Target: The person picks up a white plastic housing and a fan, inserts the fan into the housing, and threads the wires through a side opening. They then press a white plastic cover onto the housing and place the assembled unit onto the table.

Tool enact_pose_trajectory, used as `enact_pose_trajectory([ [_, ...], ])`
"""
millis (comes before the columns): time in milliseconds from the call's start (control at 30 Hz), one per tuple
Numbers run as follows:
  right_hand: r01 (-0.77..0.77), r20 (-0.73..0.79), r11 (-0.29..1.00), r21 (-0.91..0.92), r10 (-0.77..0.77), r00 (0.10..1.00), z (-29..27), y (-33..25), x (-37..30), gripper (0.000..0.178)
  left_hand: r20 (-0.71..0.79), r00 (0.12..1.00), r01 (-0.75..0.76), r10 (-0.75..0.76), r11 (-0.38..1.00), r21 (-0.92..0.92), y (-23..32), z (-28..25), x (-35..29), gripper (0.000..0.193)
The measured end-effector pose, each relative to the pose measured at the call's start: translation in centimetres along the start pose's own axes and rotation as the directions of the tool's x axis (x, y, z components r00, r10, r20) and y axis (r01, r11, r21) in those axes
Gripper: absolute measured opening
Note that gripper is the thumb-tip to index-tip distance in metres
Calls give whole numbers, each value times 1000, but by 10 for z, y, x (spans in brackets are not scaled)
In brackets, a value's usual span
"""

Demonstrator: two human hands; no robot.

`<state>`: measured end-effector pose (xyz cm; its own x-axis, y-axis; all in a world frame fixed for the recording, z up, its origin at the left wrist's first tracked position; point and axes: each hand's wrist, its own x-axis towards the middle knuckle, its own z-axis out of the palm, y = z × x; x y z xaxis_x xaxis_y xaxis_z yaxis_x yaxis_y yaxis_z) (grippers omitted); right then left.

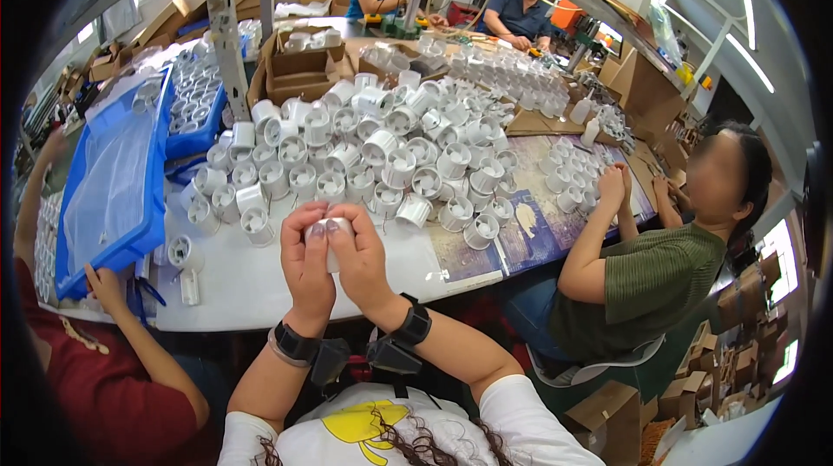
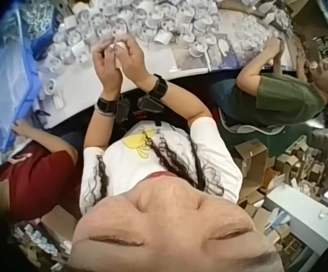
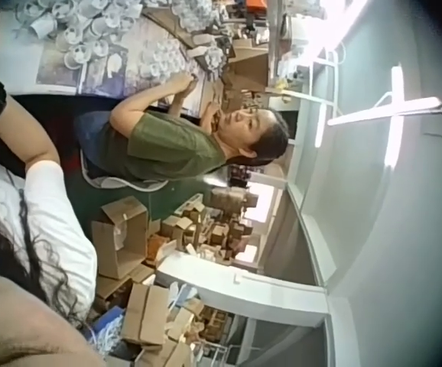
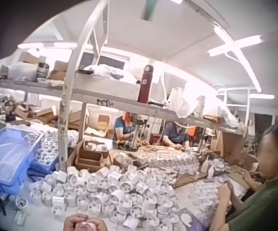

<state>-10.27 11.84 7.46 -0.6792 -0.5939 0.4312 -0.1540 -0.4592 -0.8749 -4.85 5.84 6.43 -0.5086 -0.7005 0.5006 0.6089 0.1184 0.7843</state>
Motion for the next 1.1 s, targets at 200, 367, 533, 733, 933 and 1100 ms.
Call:
enact_pose_trajectory([
  [200, -10, -3, 981, 194, 11, 1000, -18, -8, 0, 25, 52, 992, 129, -118, 925, -358, 12, 13, 1, 25],
  [367, -6, -38, 961, 277, 17, 999, -17, -8, -9, 25, 115, 982, 184, -151, 902, -389, 4, 10, -10, 22],
  [533, 165, -97, 983, 85, -156, 983, -18, 1, -13, 20, 180, 980, -79, 88, 995, -54, 1, 8, -10, 22],
  [733, -1, -110, 968, 251, 29, 994, -31, 6, -11, 18, 192, 981, -24, 14, 999, 48, 2, 17, -9, 23],
  [933, -47, -140, 993, 109, 62, 988, -24, 8, -18, 14, 132, 991, -42, 31, 995, 85, 2, 11, -14, 18],
  [1100, 34, -18, 999, 12, -33, 999, -17, 11, -19, 14, 2, 997, -81, 82, 976, 203, -3, 9, -17, 17],
])
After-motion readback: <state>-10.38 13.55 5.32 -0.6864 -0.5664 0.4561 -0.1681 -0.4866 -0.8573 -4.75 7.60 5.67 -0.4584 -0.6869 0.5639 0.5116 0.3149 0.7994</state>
